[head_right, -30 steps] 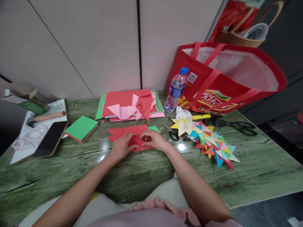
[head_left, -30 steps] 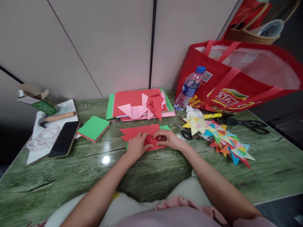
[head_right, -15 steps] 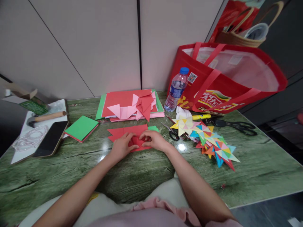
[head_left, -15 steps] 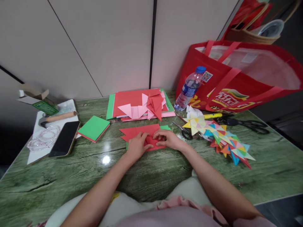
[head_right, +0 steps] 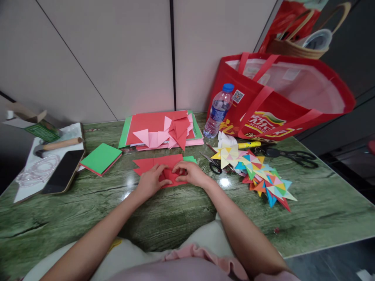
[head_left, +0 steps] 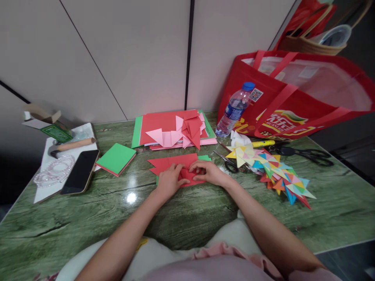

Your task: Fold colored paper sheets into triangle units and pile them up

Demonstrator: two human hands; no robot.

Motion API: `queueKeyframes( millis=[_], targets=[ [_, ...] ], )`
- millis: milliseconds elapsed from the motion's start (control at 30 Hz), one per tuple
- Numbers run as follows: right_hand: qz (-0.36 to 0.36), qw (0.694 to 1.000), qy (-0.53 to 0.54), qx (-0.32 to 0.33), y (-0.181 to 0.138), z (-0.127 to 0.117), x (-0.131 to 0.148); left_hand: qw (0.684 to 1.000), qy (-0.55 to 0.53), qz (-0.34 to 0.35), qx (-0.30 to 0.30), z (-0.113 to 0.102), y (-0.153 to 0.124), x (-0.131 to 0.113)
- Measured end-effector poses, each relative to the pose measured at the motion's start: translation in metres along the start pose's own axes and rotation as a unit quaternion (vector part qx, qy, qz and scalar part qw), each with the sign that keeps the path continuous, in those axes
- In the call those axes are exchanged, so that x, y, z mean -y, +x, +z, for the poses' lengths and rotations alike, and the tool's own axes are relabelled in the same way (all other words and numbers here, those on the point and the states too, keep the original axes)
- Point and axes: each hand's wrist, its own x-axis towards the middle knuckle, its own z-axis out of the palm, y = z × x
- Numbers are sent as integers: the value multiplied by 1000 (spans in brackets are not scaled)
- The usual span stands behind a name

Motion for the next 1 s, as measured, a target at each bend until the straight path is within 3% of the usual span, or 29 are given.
queueKeyframes(
  millis=[300,667,1000],
  targets=[
    [0,1000,16,9,0,-2,3,1000,11,9,-12,2,0,1],
    [26,996,-41,71,-11,-30,-2,1000,0,1,-11,5,2,2],
    [18,994,-49,94,-10,-30,-6,1000,-6,-2,-9,3,2,1]
  ],
)
